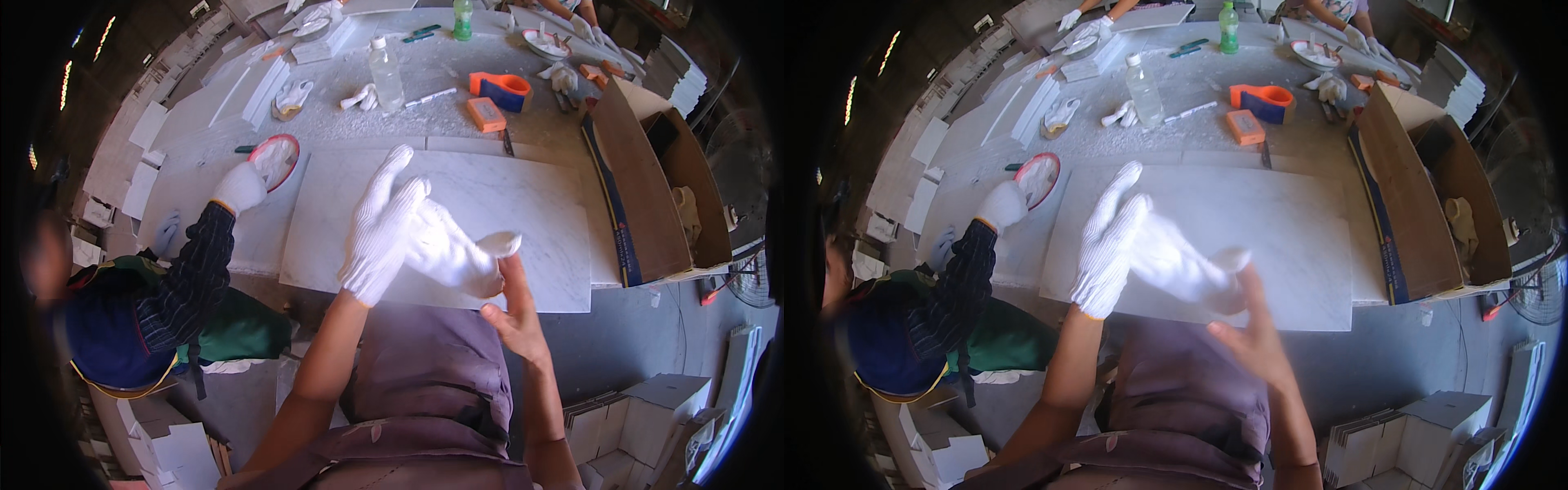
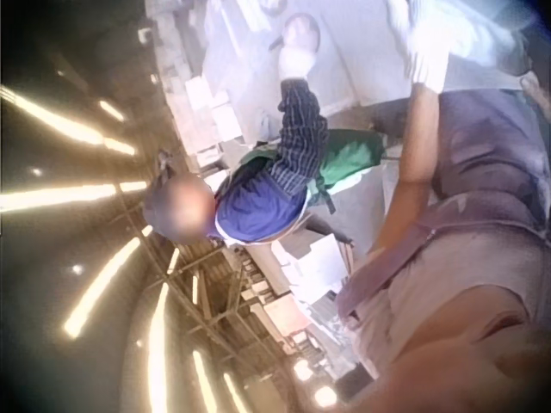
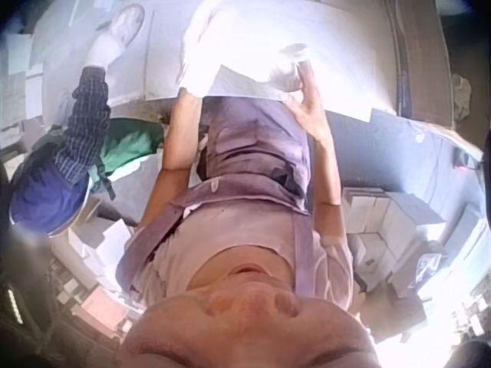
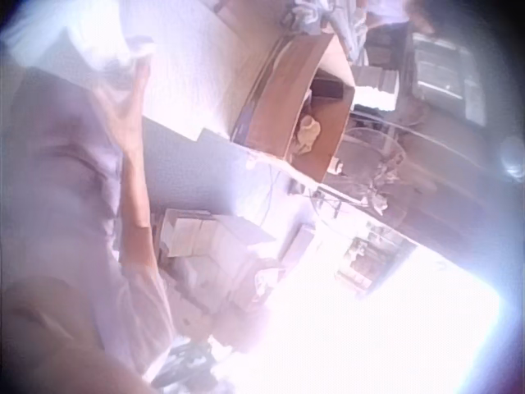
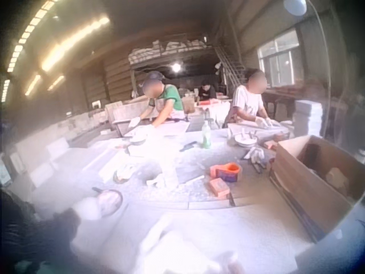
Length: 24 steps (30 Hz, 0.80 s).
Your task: The person applies a white paste from a red bowl onto a large white tile using a small metal scraper, spreading it across the surface. They repeatedly dip the scraper into the bowl and smooth the paste over the tile while wearing white gloves.
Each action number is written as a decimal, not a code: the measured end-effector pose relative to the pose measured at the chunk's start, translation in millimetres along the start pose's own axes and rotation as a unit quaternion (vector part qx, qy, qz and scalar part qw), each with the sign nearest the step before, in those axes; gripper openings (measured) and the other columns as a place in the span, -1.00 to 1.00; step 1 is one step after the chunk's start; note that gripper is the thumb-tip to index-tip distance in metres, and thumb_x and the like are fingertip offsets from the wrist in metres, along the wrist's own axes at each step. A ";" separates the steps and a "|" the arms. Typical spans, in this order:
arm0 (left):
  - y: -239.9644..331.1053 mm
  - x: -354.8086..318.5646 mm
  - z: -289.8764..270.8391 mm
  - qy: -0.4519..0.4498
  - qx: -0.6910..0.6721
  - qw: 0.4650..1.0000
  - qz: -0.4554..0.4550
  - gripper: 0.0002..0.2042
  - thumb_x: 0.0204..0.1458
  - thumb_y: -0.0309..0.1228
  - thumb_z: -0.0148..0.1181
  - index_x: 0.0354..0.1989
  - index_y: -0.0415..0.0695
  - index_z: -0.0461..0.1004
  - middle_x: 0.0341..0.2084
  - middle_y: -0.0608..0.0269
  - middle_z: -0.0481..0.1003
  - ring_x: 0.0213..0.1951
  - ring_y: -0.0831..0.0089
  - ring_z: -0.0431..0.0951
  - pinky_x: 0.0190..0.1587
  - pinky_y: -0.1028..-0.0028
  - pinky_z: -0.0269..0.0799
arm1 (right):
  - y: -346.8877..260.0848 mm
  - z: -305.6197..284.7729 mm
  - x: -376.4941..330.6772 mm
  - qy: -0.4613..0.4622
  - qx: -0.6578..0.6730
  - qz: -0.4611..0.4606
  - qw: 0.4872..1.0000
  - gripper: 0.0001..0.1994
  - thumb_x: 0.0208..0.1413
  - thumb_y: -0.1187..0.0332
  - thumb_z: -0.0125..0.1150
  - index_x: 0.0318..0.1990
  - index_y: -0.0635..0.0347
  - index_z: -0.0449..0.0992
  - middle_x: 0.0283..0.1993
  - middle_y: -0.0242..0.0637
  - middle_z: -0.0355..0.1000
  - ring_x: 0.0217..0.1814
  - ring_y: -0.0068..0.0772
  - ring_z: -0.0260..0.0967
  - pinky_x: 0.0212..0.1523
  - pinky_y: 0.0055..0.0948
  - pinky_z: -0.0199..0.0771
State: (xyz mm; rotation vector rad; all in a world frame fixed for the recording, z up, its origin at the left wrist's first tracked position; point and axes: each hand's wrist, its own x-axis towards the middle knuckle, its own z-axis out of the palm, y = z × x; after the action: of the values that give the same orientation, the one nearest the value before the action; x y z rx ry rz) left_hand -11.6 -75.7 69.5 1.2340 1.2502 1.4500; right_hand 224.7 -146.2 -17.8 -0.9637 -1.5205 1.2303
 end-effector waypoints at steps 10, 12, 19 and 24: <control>-34.1 -4.9 -15.5 0.045 0.204 0.978 -0.007 -0.36 0.32 -0.29 0.40 0.56 -0.04 0.35 0.14 0.05 0.54 0.05 0.35 0.62 0.09 0.35 0.60 | 27.3 18.3 11.3 0.044 0.130 0.193 0.972 -0.68 0.51 0.32 0.24 0.23 0.35 0.59 -0.09 -0.45 0.62 -0.09 -0.60 0.51 -0.08 -0.46 0.56; -35.4 -24.0 -21.6 0.127 0.440 0.872 0.170 -0.40 0.22 -0.07 0.47 0.43 0.16 0.52 0.18 -0.14 0.49 0.14 -0.07 0.58 0.23 0.07 0.52 | 17.9 22.3 11.9 0.116 0.162 0.199 0.960 -0.66 0.53 0.34 0.16 0.30 0.33 0.54 0.04 -0.32 0.67 -0.05 -0.55 0.60 -0.02 -0.47 0.59; -39.9 -101.2 0.6 -0.190 0.307 0.924 0.129 -0.52 0.11 -0.26 0.59 0.15 -0.16 0.58 -0.01 0.01 0.61 -0.04 0.02 0.67 0.00 0.14 0.59 | 23.6 32.5 12.1 0.079 0.130 0.175 0.973 -0.35 0.55 -0.02 0.06 0.48 0.40 0.41 0.28 -0.03 0.56 0.30 -0.21 0.50 0.30 -0.20 0.50; -54.9 -109.9 4.3 -0.113 0.182 0.972 0.101 -0.50 0.23 -0.35 0.51 0.27 -0.25 0.50 0.03 0.02 0.65 -0.03 0.18 0.72 0.03 0.25 0.65 | 31.5 27.3 -1.3 0.006 0.246 0.082 0.966 -0.22 0.39 0.09 0.42 0.57 0.38 0.28 0.52 -0.04 0.39 0.58 -0.15 0.30 0.57 -0.16 0.26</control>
State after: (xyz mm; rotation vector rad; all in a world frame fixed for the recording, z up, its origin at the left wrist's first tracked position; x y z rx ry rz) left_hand 10.4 -173.7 -1.3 1.7648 1.2965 1.2068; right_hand 199.4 -148.3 -50.8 -0.7673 -1.0604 1.6188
